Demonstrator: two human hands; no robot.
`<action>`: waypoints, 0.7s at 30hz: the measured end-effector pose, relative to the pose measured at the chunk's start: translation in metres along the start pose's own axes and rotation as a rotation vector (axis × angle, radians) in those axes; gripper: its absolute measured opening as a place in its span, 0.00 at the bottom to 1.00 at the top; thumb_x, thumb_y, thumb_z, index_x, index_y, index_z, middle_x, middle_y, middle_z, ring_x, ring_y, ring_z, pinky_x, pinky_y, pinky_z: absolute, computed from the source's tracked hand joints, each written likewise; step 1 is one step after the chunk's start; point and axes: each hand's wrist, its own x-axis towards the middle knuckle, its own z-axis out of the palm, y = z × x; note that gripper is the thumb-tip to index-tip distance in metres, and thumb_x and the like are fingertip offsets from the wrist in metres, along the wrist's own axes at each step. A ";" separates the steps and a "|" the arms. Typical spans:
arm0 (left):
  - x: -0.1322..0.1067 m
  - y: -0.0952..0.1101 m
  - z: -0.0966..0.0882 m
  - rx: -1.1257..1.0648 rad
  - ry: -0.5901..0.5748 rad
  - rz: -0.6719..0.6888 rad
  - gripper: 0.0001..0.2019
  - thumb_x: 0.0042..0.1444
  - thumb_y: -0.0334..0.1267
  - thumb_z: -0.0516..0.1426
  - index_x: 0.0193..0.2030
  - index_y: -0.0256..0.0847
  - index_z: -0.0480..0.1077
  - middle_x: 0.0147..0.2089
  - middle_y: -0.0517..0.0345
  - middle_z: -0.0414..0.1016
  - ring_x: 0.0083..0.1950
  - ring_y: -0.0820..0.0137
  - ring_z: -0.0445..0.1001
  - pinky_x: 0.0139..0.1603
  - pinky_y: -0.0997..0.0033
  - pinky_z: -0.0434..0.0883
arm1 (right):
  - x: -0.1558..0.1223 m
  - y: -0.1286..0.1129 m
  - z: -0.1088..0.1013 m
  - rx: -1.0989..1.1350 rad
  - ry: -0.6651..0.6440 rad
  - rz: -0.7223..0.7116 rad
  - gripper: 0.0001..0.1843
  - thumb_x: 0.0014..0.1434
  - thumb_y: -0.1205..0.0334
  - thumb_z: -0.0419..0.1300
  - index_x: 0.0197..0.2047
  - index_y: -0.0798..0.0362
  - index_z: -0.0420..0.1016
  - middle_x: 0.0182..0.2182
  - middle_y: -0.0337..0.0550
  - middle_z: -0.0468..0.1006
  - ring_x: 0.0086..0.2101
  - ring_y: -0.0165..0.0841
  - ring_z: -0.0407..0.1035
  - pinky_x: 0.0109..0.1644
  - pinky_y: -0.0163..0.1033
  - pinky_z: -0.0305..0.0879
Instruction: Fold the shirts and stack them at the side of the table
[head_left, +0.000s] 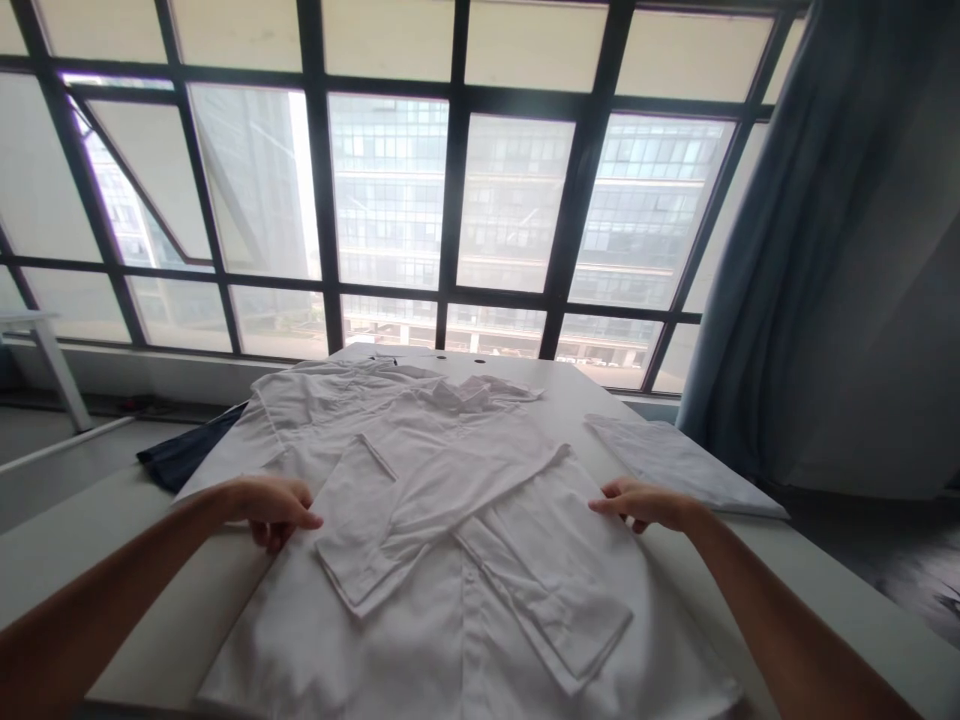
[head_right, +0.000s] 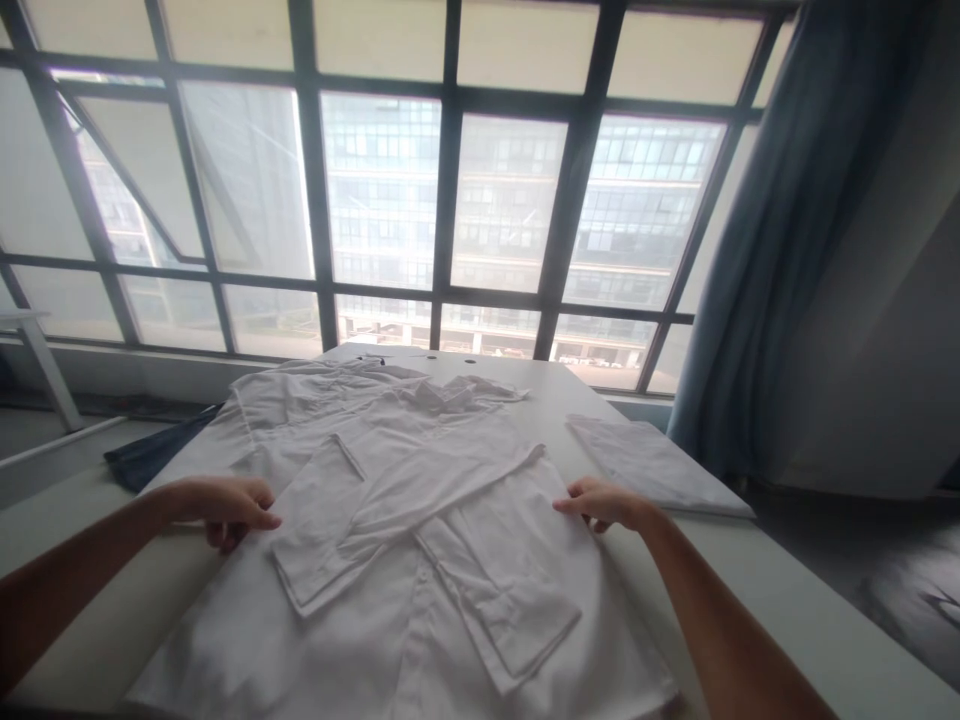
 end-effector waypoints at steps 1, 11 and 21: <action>-0.007 0.003 0.000 -0.016 -0.039 -0.024 0.27 0.35 0.64 0.65 0.23 0.39 0.67 0.20 0.51 0.71 0.23 0.65 0.71 0.19 0.72 0.67 | -0.003 -0.002 0.000 0.016 -0.007 -0.023 0.23 0.44 0.42 0.70 0.33 0.54 0.76 0.27 0.42 0.74 0.24 0.27 0.65 0.21 0.29 0.56; -0.013 0.142 0.016 0.171 0.136 0.144 0.17 0.42 0.50 0.65 0.22 0.37 0.70 0.22 0.54 0.71 0.26 0.63 0.74 0.30 0.63 0.75 | -0.026 -0.027 0.010 0.244 -0.072 -0.259 0.24 0.45 0.48 0.65 0.40 0.56 0.74 0.19 0.31 0.64 0.15 0.21 0.53 0.17 0.28 0.53; 0.038 0.179 0.118 0.335 -0.268 0.101 0.21 0.56 0.35 0.53 0.12 0.39 0.64 0.16 0.54 0.69 0.20 0.69 0.70 0.23 0.71 0.71 | -0.027 -0.037 0.025 0.271 -0.095 -0.286 0.32 0.47 0.44 0.66 0.49 0.57 0.72 0.20 0.31 0.63 0.17 0.21 0.50 0.18 0.29 0.50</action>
